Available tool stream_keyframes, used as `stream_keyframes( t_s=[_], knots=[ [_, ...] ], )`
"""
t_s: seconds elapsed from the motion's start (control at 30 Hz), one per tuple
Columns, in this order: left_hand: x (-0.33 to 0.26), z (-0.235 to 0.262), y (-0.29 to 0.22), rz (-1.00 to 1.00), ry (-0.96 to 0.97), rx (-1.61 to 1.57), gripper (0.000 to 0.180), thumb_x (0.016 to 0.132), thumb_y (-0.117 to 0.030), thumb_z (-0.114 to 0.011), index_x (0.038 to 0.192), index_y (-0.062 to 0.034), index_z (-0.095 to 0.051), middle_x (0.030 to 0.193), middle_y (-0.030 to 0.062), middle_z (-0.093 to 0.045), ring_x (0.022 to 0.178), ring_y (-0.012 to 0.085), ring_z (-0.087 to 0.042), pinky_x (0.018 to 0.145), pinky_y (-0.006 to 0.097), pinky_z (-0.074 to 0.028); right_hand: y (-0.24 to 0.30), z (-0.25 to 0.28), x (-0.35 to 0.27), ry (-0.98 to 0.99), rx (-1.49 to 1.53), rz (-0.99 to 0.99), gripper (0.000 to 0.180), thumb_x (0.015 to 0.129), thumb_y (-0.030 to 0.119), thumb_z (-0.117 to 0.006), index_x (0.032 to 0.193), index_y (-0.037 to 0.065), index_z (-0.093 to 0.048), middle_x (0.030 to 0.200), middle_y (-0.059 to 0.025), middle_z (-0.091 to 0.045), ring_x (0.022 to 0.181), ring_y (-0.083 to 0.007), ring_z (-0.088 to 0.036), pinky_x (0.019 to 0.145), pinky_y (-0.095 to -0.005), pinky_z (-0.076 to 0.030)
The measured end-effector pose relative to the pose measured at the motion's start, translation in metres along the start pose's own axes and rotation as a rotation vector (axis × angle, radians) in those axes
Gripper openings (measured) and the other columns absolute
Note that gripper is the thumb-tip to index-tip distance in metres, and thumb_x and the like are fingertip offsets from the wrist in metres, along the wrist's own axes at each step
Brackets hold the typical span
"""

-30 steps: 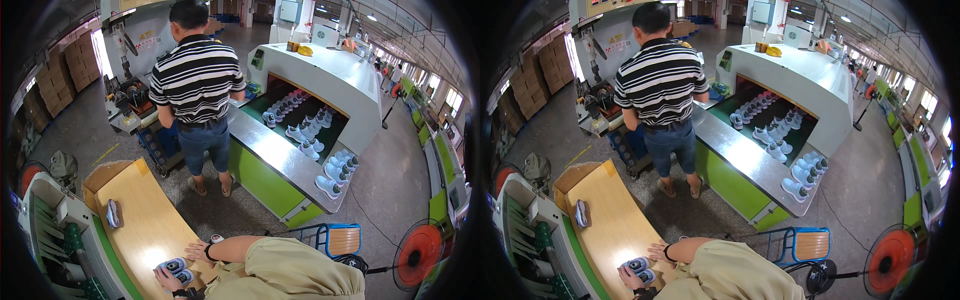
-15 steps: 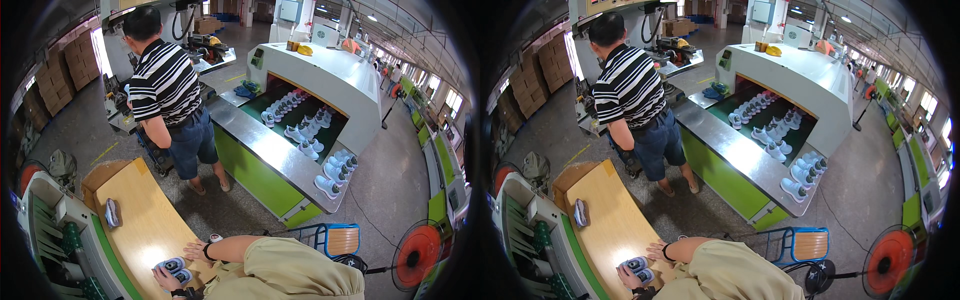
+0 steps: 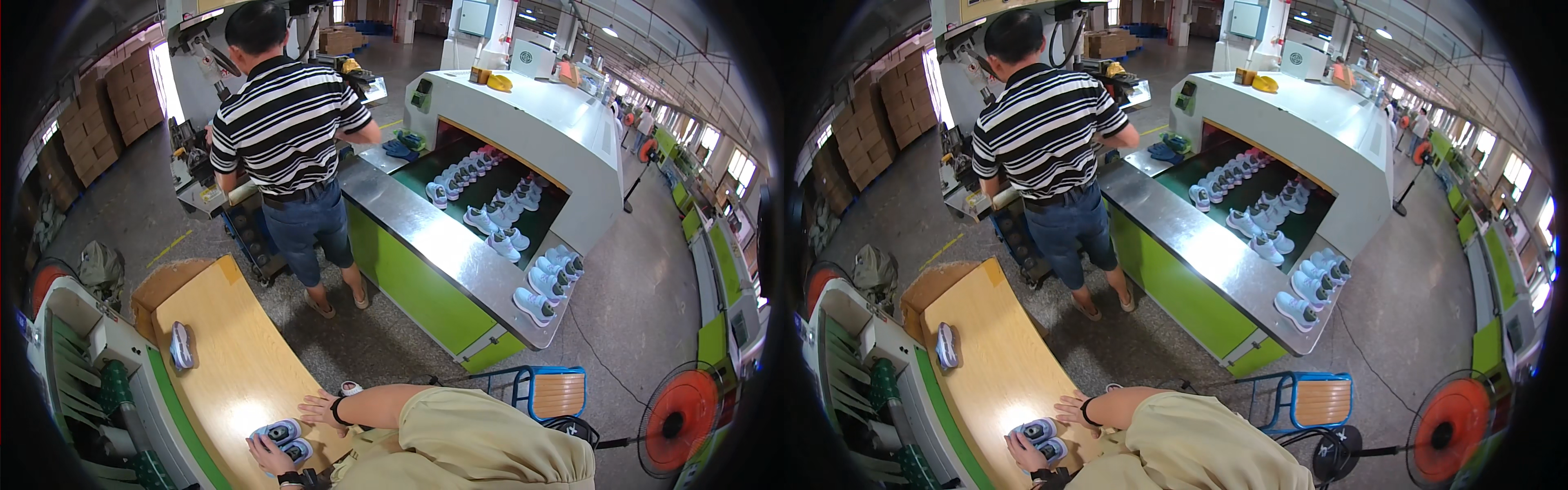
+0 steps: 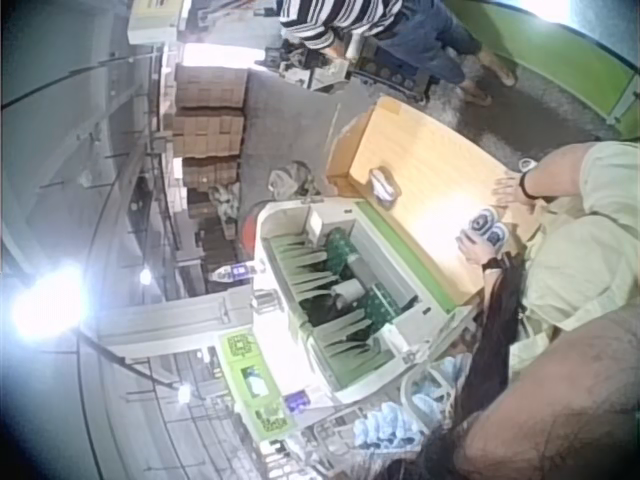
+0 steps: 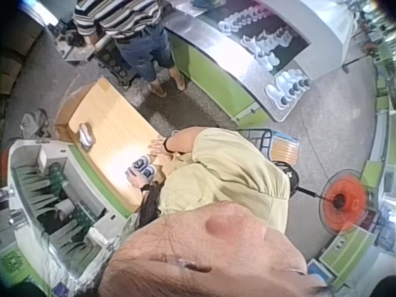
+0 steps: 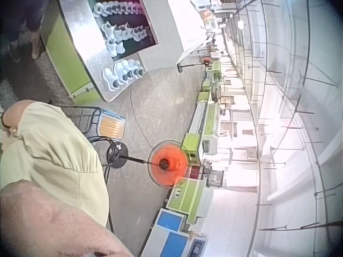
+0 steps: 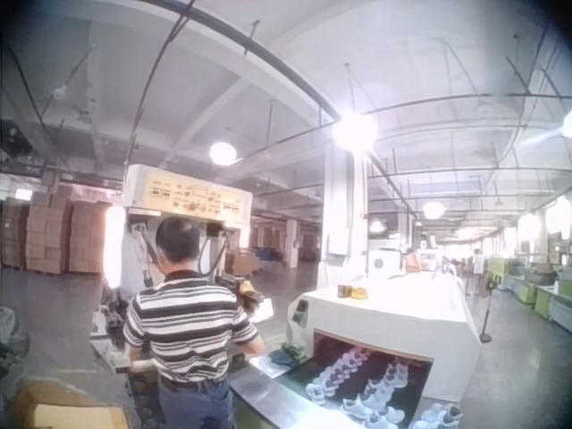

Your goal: The person repeatedly picks up pairs of light blue sneakers from a conveyor belt and places them into a cardboard box on a wooden table. The person handles the shoes by hand, arranging them in rows inside the box.

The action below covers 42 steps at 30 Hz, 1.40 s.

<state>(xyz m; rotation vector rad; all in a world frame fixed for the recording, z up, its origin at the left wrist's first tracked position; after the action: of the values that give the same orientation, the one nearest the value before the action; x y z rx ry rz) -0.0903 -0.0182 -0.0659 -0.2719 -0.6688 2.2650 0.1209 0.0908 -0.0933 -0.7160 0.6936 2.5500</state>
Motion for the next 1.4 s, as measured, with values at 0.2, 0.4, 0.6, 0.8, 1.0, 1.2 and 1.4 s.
stream_keyframes(
  t_s=[0.2,0.4,0.6,0.8,1.0,1.2,1.4],
  knots=[
    [-0.001,0.001,-0.001,-0.017,-0.014,0.027,0.05,0.105,-0.045,-0.041,0.131,-0.007,-0.06,0.157,0.0145,-0.041,0.143,0.0431,-0.035,0.113,0.055,-0.031,0.0,-0.001,-0.002,-0.008,0.01,0.004,0.136,0.063,0.051,-0.087,0.163,0.02,0.0,0.169,-0.0096,0.009,0.155,-0.0334,0.01,0.122,-0.0596,0.0],
    [0.003,-0.002,0.001,-0.025,0.043,-0.047,0.052,0.105,-0.045,-0.043,0.133,-0.0045,-0.057,0.158,0.0169,-0.039,0.146,0.0457,-0.029,0.115,0.056,-0.029,0.001,0.0,-0.005,-0.013,0.013,0.002,0.134,0.064,0.05,-0.087,0.163,0.019,0.0,0.169,-0.0099,0.009,0.155,-0.0334,0.01,0.122,-0.0594,0.0],
    [-0.001,-0.004,-0.009,-0.066,0.028,-0.078,0.053,0.104,-0.041,-0.047,0.137,-0.0011,-0.055,0.155,0.0227,-0.04,0.144,0.0468,-0.032,0.118,0.053,-0.028,-0.007,-0.003,-0.005,-0.031,0.008,-0.014,0.136,0.062,0.05,-0.089,0.163,0.02,-0.002,0.17,-0.0108,0.008,0.155,-0.0348,0.008,0.122,-0.0613,-0.004],
    [0.004,0.002,0.019,-0.127,-0.1,-0.263,0.049,0.095,-0.03,-0.064,0.129,0.0049,-0.059,0.141,0.028,-0.052,0.134,0.0442,-0.045,0.115,0.052,-0.033,0.03,0.064,-0.017,-0.241,0.009,0.058,0.082,0.048,0.036,-0.093,0.122,0.023,-0.061,0.128,-0.0094,-0.051,0.124,-0.0317,-0.049,0.092,-0.0536,-0.047],
    [-0.001,0.013,-0.017,0.01,0.077,-0.081,0.063,0.095,-0.053,-0.056,0.141,-0.0086,-0.054,0.158,0.0207,-0.036,0.145,0.0441,-0.031,0.117,0.056,-0.025,0.008,0.023,-0.018,-0.115,-0.067,0.036,0.115,0.072,0.047,-0.083,0.16,0.017,-0.017,0.166,-0.0187,-0.012,0.153,-0.0427,-0.011,0.118,-0.0646,-0.015],
    [-0.009,0.026,-0.025,0.054,0.048,-0.055,0.059,0.095,-0.049,-0.058,0.139,-0.0095,-0.056,0.158,0.0192,-0.036,0.145,0.0444,-0.03,0.114,0.058,-0.026,-0.01,0.072,0.0,-0.051,0.038,0.19,0.086,0.078,0.042,-0.079,0.147,0.007,-0.041,0.151,-0.0229,-0.038,0.14,-0.0442,-0.034,0.113,-0.0553,-0.031],
    [-0.007,0.021,-0.024,0.072,0.098,-0.057,0.061,0.095,-0.051,-0.058,0.142,-0.0119,-0.053,0.159,0.0179,-0.034,0.146,0.0444,-0.028,0.114,0.058,-0.025,-0.014,0.225,0.121,-0.559,0.12,0.339,0.054,0.082,0.017,-0.073,0.128,-0.005,-0.057,0.134,-0.027,-0.054,0.128,-0.0424,-0.049,0.111,-0.0466,-0.039]
  ],
)
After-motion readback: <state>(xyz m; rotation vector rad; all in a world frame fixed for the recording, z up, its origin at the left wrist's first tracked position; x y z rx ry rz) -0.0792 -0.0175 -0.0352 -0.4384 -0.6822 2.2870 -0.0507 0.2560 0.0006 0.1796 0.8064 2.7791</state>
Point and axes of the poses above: each hand's wrist, its own x-axis towards the middle knuckle, its own z-axis out of the back of the hand, y = z × x, the point moved 5 cm from there along x, towards the middle knuckle
